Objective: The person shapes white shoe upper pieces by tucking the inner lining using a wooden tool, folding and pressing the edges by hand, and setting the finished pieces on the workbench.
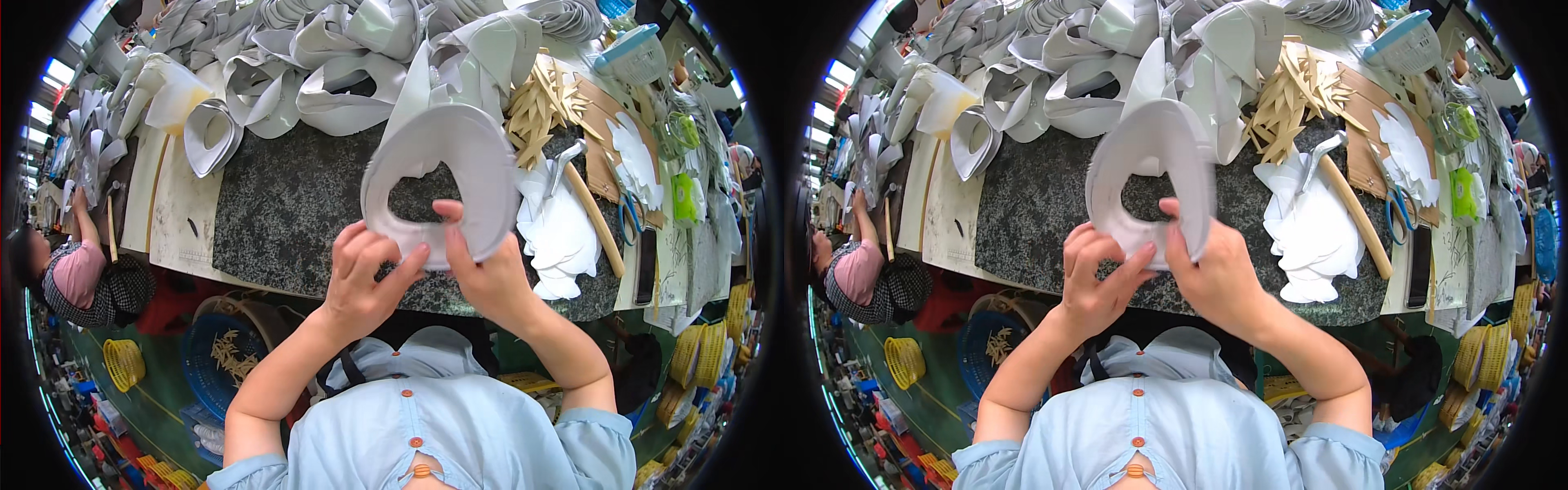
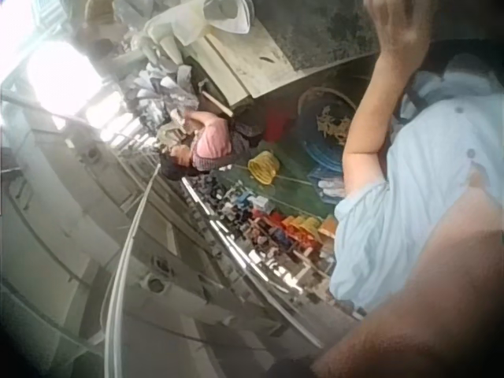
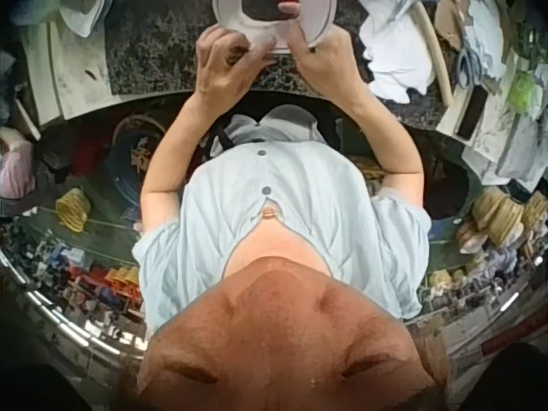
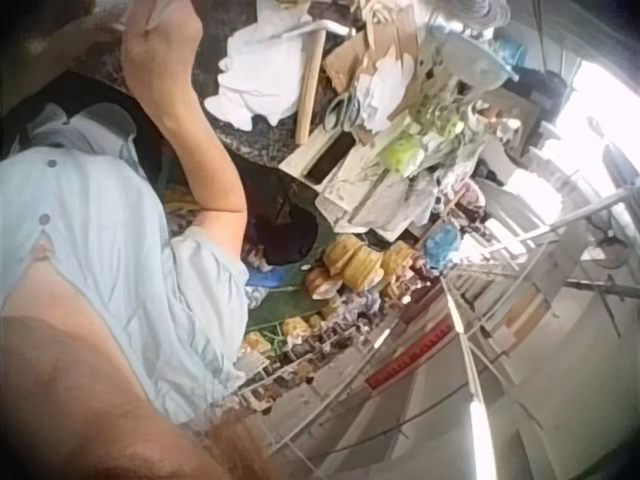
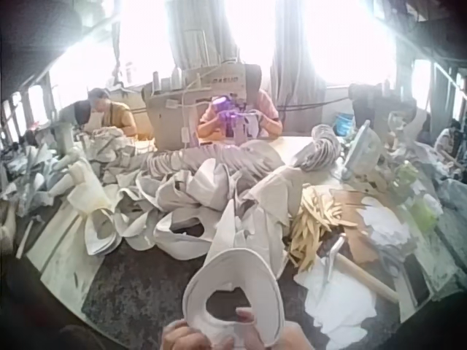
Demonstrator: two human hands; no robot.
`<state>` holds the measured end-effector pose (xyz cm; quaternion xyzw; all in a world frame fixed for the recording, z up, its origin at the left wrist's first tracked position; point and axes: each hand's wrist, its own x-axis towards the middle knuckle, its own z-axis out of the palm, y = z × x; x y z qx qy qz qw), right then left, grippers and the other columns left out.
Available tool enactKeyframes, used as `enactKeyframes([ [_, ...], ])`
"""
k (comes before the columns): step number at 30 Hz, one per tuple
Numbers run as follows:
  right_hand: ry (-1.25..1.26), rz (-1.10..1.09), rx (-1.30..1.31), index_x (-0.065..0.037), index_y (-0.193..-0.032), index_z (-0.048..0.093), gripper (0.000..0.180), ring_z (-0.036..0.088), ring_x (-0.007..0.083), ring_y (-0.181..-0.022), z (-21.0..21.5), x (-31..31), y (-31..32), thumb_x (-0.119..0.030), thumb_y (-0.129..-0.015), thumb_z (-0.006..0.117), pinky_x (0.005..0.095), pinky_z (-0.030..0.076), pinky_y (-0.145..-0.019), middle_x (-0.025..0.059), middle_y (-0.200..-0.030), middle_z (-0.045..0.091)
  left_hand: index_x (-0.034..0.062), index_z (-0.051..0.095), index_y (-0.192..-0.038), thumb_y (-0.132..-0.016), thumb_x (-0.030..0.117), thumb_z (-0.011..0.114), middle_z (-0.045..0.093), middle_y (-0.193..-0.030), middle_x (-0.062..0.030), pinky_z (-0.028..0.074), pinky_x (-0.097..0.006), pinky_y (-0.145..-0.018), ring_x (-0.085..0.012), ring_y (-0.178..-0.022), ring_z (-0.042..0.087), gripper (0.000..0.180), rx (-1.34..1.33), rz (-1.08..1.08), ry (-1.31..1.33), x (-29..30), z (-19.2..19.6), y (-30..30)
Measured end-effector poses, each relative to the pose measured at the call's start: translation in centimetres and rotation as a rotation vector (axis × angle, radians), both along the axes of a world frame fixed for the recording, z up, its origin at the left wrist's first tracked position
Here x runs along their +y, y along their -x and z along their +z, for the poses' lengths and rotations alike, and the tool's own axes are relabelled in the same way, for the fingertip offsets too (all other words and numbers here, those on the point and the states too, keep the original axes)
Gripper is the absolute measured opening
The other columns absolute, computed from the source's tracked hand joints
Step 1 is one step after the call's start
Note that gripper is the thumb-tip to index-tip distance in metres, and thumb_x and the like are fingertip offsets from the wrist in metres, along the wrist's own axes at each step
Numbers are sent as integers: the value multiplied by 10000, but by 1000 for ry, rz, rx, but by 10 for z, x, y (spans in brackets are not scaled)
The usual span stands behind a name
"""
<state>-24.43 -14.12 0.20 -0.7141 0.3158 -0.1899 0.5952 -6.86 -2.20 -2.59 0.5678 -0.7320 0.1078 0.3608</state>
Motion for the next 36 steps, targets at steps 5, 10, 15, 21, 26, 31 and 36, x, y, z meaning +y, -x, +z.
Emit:
enactKeyframes([
  [5,729,110,-32,38,-1247,557,537,633,399,-1012,-10,-20,-10,109,-722,640,438,543,-840,219,-1104,615,134,667,-1250,-815,178,726,561,-1337,-54,333,-419,-1118,-207,-1329,458,442,-331,231,-117,22,-8,-24],
  [10,373,16,58,24,-1150,587,431,630,292,-744,11,-37,-16,-85,-802,816,354,530,-681,146,-874,654,123,678,-1122,-893,202,606,647,-1264,-38,240,-401,-1193,-150,-1378,463,252,-645,193,-69,16,-27,-45],
  [15,792,-57,38,-94,-664,480,428,474,239,-443,15,-4,3,-242,-808,855,326,407,-440,71,-553,485,131,669,-1021,-847,159,612,678,-1146,9,222,-415,-1201,-177,-1242,584,185,-727,87,-93,0,-10,-45],
  [21,108,-169,503,19,-728,659,477,575,129,-433,15,-43,20,-386,-980,661,305,451,-440,82,-517,578,11,672,-958,-797,106,609,690,-1012,-98,338,-356,-1195,-222,-1152,627,198,-687,-137,-164,-16,21,-32],
  [26,-425,163,480,24,-739,666,422,603,136,-482,16,-29,29,-331,-966,693,293,481,-472,78,-577,635,-51,674,-1043,-779,85,608,681,-962,-103,344,-367,-1198,-231,-1098,650,304,-772,-213,-225,-27,6,-26],
  [31,628,162,-8,-31,-946,688,150,661,266,-837,-36,-21,14,15,-807,719,351,537,-722,105,-918,646,-50,679,-997,-771,81,609,660,-914,-82,373,-369,-1178,-216,-1053,655,270,-656,-248,-207,-32,6,-19],
  [36,1100,282,-52,-4,-929,673,207,632,266,-886,-52,-31,10,-60,-730,670,375,541,-746,87,-910,622,-39,683,-950,-770,84,610,649,-909,-69,385,-372,-1167,-202,-1005,649,230,-579,-225,-255,-33,6,-13],
])
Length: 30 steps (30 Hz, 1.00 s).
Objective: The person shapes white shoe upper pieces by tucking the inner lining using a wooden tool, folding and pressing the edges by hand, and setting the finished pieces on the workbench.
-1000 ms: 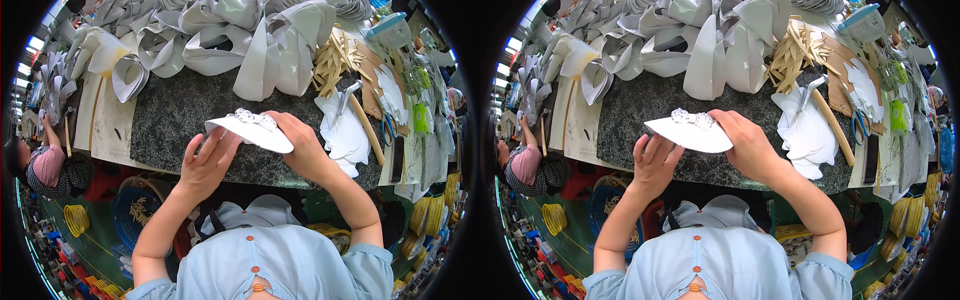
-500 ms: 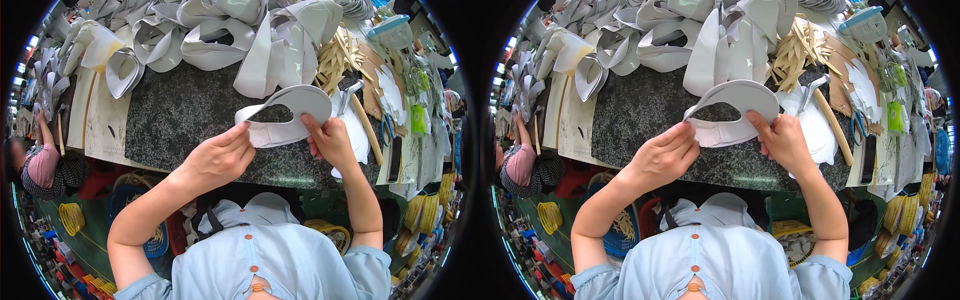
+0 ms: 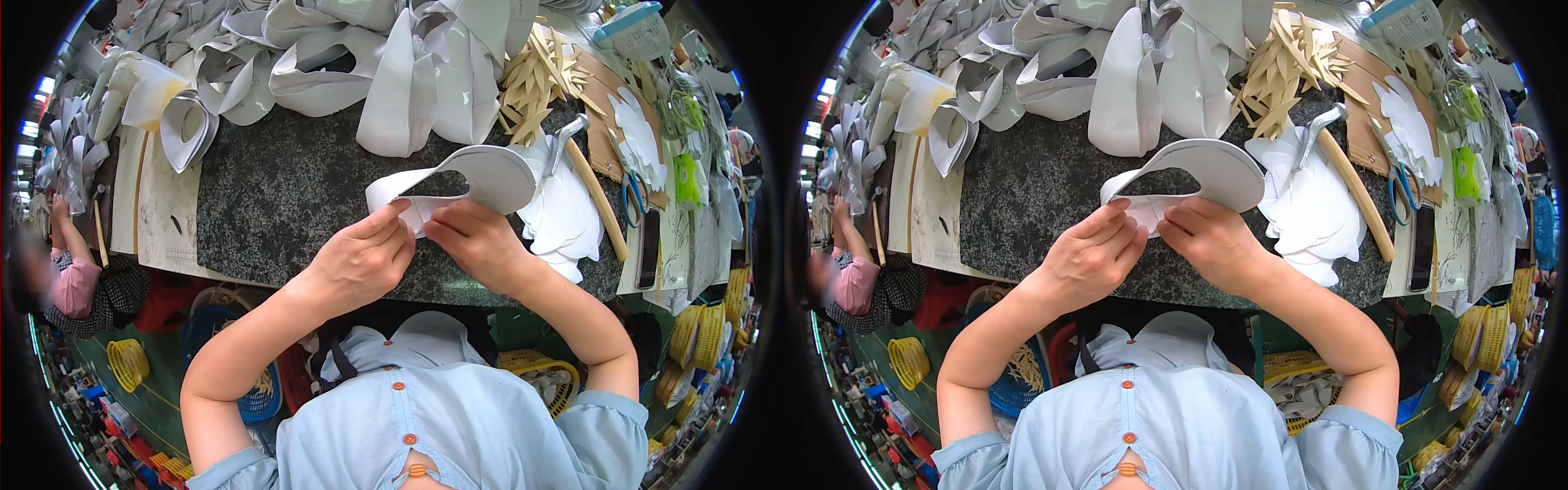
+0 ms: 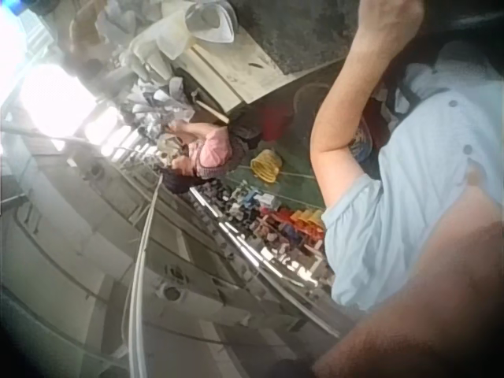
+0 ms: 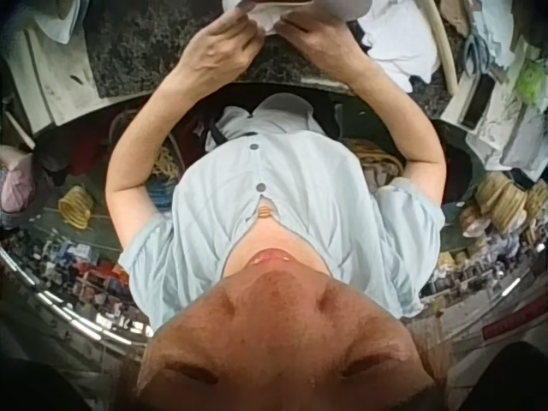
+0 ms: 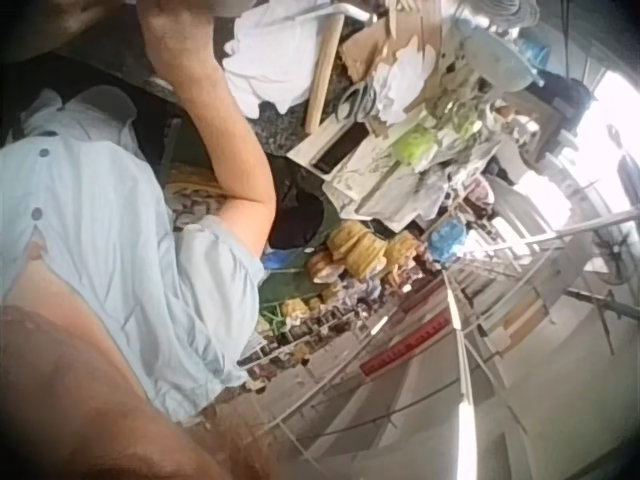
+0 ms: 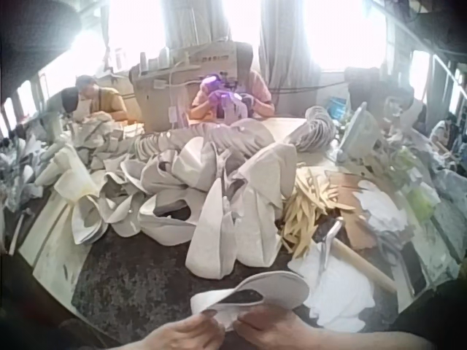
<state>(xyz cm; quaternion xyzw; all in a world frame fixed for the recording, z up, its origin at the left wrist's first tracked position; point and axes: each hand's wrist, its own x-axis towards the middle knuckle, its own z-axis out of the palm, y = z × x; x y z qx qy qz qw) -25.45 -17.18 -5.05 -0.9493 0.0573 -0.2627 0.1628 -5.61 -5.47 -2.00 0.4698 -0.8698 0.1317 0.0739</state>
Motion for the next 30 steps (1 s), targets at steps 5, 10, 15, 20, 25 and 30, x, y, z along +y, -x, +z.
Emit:
enactKeyframes([
  [5,301,47,132,7,-870,678,212,622,216,-831,4,6,-1,-124,-707,642,318,535,-713,81,-871,619,-21,687,-934,-770,84,615,652,-914,-56,374,-386,-1174,-184,-997,647,207,2,5,5,-1,-3,2],
  [10,435,125,164,-1,-841,679,192,617,203,-799,9,3,-8,-126,-699,645,304,528,-700,83,-827,611,-9,695,-915,-766,74,620,662,-916,-44,360,-386,-1186,-164,-993,651,186,39,10,-45,-5,3,0],
  [15,89,106,89,-7,-889,667,209,623,218,-838,-8,-11,-8,-118,-713,647,330,538,-718,81,-906,616,-4,697,-916,-769,76,616,635,-865,-32,344,-387,-1198,-158,-937,647,186,25,-18,-63,-4,2,-3],
  [20,188,199,51,-2,-946,656,246,615,237,-897,-3,-12,6,-110,-726,647,347,535,-809,67,-941,612,-3,708,-951,-767,86,608,602,-827,-18,328,-387,-1208,-148,-897,636,228,-68,-69,-66,-8,4,2],
  [25,-56,137,61,6,-1022,667,299,606,262,-998,-1,-2,18,-95,-740,670,372,518,-916,92,-1036,624,21,721,-869,-755,95,588,598,-803,-20,293,-385,-1231,-157,-892,645,191,-130,-168,178,-5,-17,-1],
  [30,-167,228,186,-14,-1189,663,463,612,300,-1057,32,-3,23,-10,-728,715,399,529,-918,123,-1090,625,15,714,-897,-765,61,632,625,-838,-3,343,-376,-1184,-188,-895,649,162,146,-140,-4,-13,11,-17],
])
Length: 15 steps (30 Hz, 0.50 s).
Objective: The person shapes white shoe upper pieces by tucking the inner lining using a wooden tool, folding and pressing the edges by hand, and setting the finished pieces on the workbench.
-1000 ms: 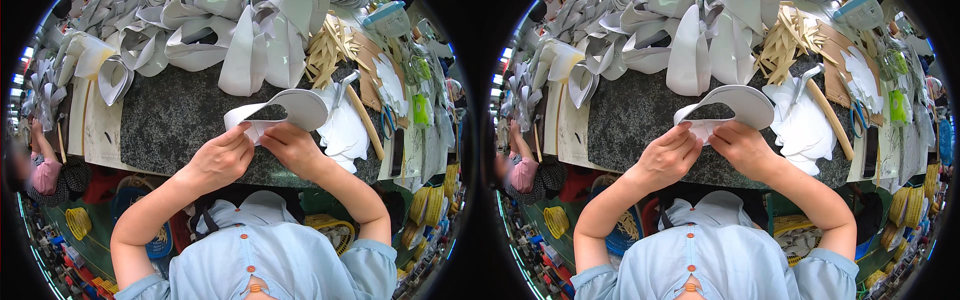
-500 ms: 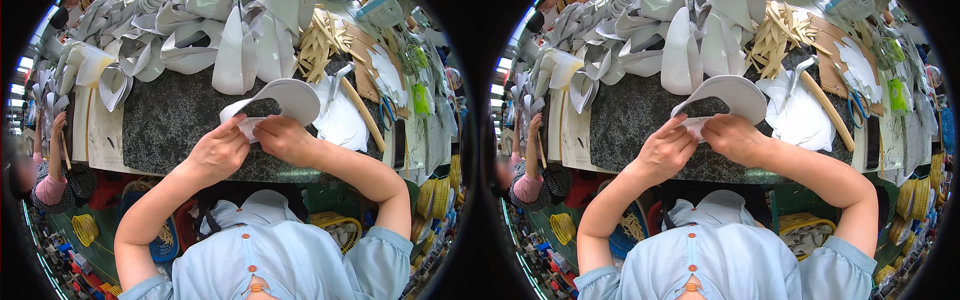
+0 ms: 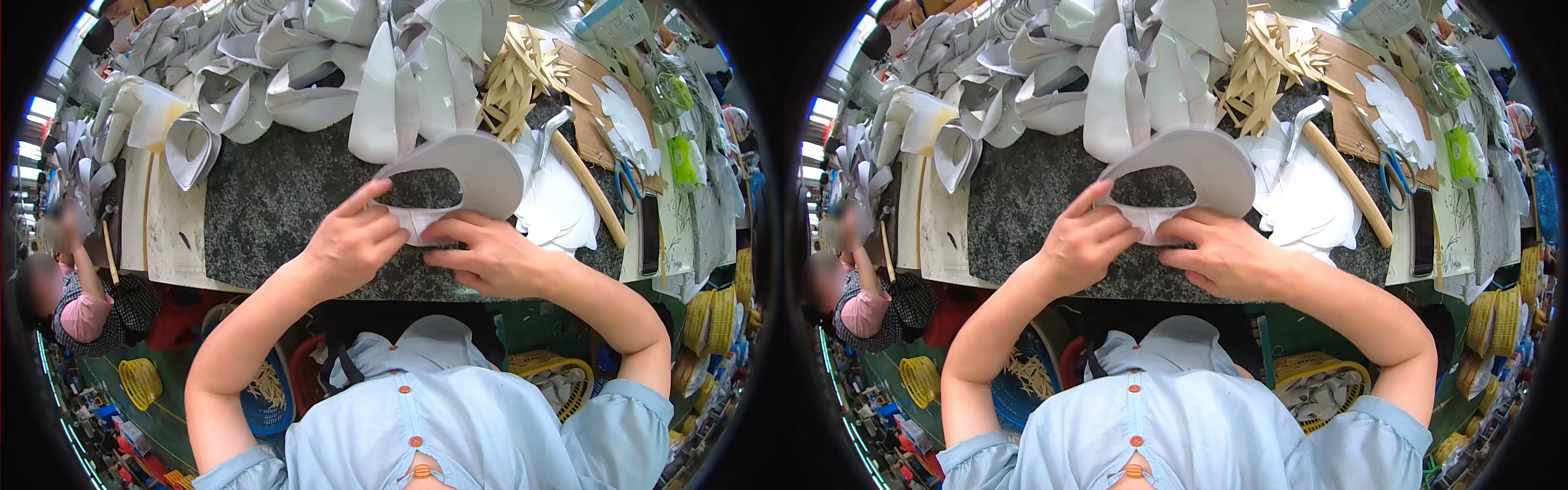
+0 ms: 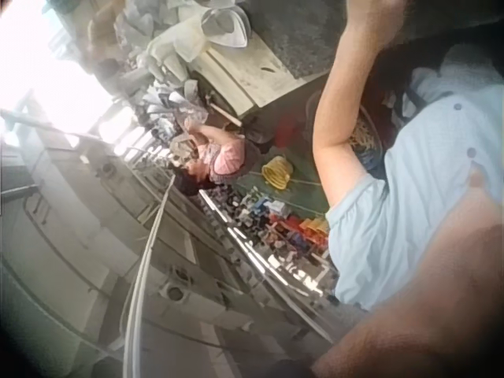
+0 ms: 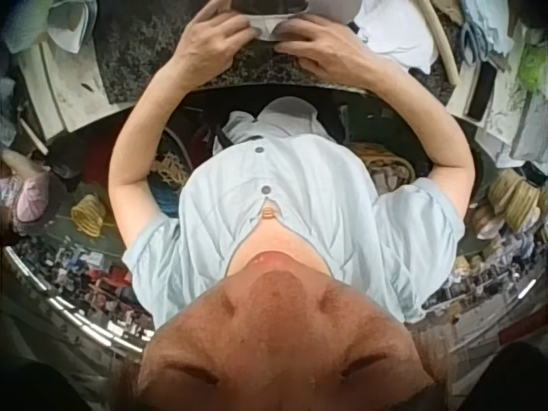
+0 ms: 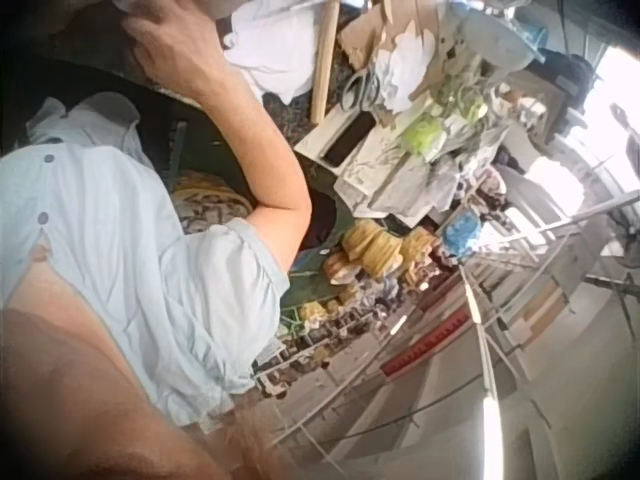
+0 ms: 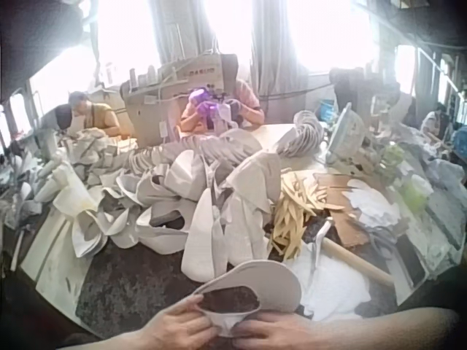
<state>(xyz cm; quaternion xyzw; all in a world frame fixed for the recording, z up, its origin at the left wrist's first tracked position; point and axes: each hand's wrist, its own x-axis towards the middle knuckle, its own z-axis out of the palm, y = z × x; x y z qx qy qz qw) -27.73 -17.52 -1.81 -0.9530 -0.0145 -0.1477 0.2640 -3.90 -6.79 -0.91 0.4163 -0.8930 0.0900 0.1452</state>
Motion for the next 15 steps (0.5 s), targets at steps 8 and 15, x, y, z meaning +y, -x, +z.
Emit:
enactKeyframes([
  [8,-620,-468,-415,-4,-1120,671,159,632,177,-856,48,9,-20,-35,-993,581,286,505,-803,110,-997,653,-10,496,-1263,-1044,167,525,667,-1069,-124,556,-453,-958,-221,-966,694,283,2251,-48,-776,32,26,-22],
  [15,-330,-319,-394,-84,-1145,664,219,535,254,-1118,60,18,-56,-157,-942,702,359,472,-919,108,-1210,573,18,474,-1325,-1054,184,514,655,-1162,-132,548,-415,-983,-203,-1060,670,320,2538,-81,-663,56,20,-4],
])
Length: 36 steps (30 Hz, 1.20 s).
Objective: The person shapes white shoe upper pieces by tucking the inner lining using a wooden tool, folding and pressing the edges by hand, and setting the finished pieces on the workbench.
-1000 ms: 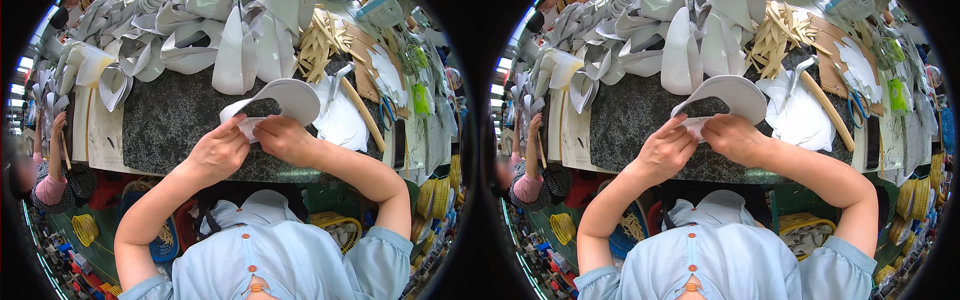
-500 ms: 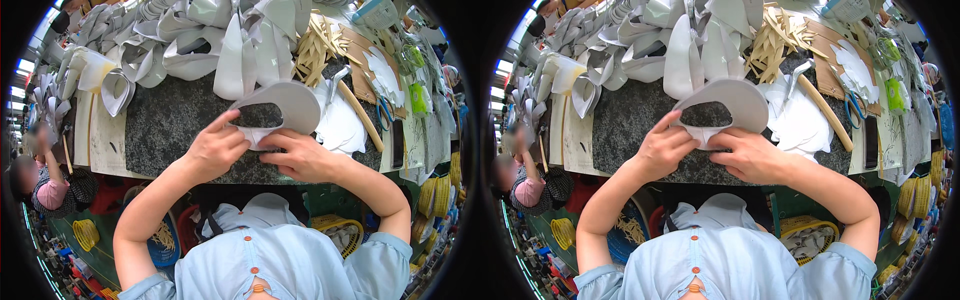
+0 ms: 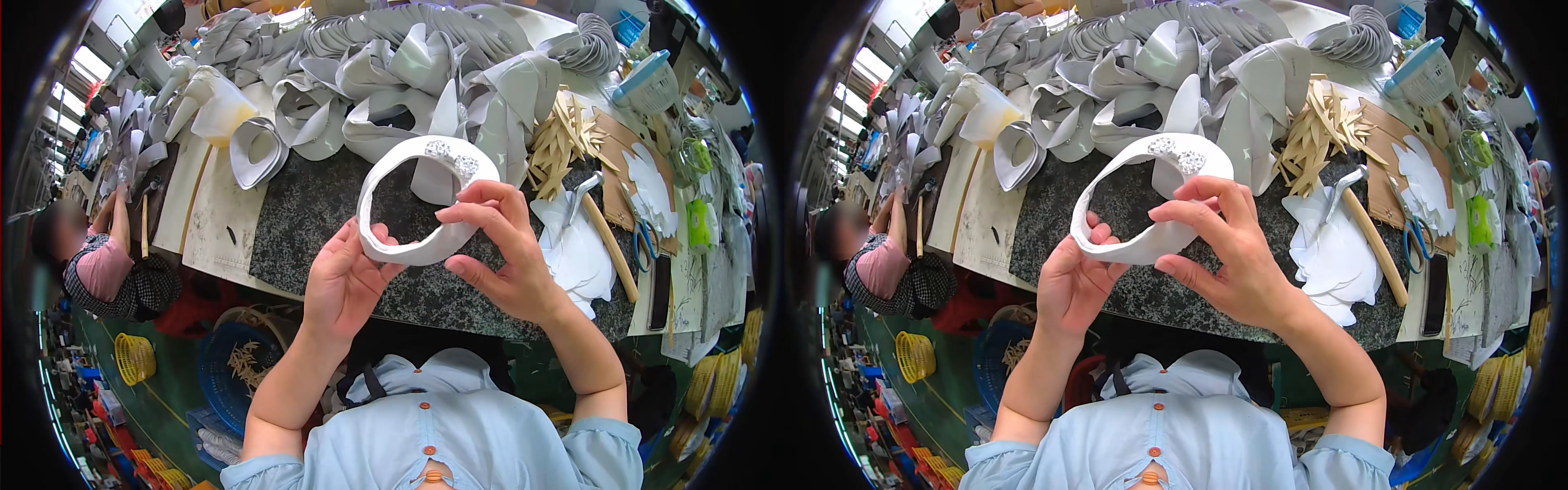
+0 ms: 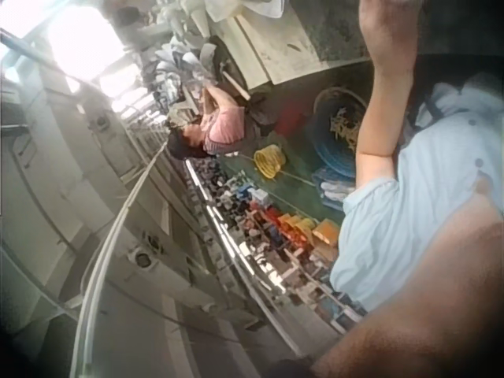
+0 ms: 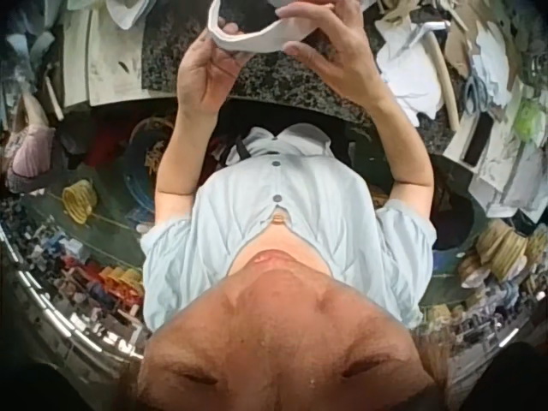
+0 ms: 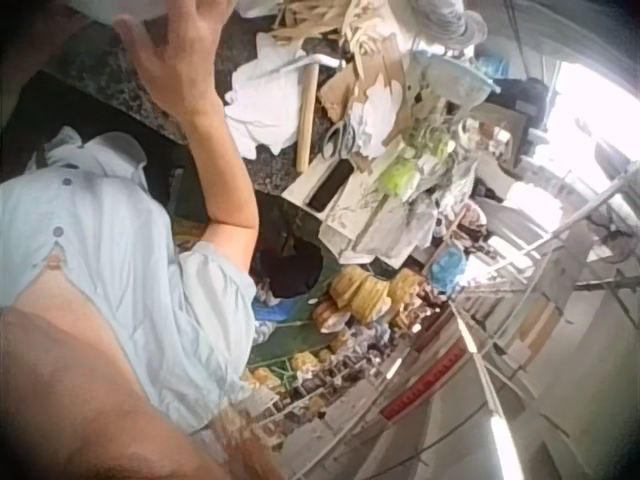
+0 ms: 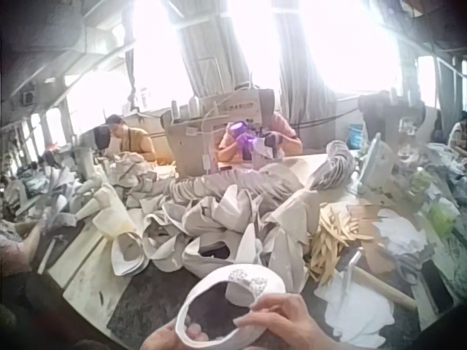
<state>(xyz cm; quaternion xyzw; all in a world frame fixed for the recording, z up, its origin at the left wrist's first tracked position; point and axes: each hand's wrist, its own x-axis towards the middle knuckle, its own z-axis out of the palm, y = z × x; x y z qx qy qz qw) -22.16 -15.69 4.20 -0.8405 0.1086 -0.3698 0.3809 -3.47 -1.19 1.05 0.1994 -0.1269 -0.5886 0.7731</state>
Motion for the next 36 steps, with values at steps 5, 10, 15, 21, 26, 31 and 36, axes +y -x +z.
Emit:
enactKeyframes([
  [5,-334,300,114,-49,-1058,607,278,580,153,-983,14,-24,-2,-211,-899,768,304,471,-877,41,-1029,614,26,479,-1320,-1020,185,571,662,-1135,-106,544,-423,-982,-231,-1082,672,352,-63,28,-94,9,24,8],
  [10,-922,684,46,-49,-1067,595,205,567,47,-917,4,-39,-4,-190,-966,704,218,449,-792,-24,-1002,617,14,442,-1437,-1018,436,572,580,-1337,-142,373,-432,-1122,-248,-1315,512,609,-1205,273,-159,3,28,-16],
  [15,-970,810,149,-48,-1084,602,232,572,53,-946,-18,-43,-10,-208,-958,713,231,456,-819,-18,-1022,628,-35,628,-1225,-959,322,698,659,-1221,-100,195,-408,-1216,-189,-1223,573,450,-1300,-264,45,0,53,-35],
  [21,-320,659,166,-32,-1013,642,255,574,71,-926,-4,-30,-25,-257,-935,733,249,456,-804,13,-957,643,-8,687,-974,-813,121,846,676,-938,-16,453,-359,-1056,-95,-943,606,260,-1217,-235,-257,6,47,-19],
  [26,-523,452,323,-49,-887,661,208,581,185,-836,-11,-4,-20,-230,-888,764,352,440,-747,25,-848,640,61,642,-798,-702,70,851,626,-787,-58,464,-445,-1045,-236,-785,629,230,-1781,158,123,9,34,-17],
  [31,-60,269,166,-61,-1141,685,302,597,233,-1215,-26,7,5,-106,-851,757,385,415,-1092,85,-1186,673,80,628,-880,-762,37,672,618,-937,-35,362,-469,-1167,-209,-1062,631,133,-2231,62,268,44,-14,-21],
  [36,-665,16,250,-4,-1192,647,230,621,118,-1027,-67,-13,16,-137,-1008,612,275,519,-877,45,-1170,655,78,621,-871,-785,61,652,627,-967,-29,399,-458,-1148,-186,-1089,628,93,-2315,156,276,60,-34,-15],
])
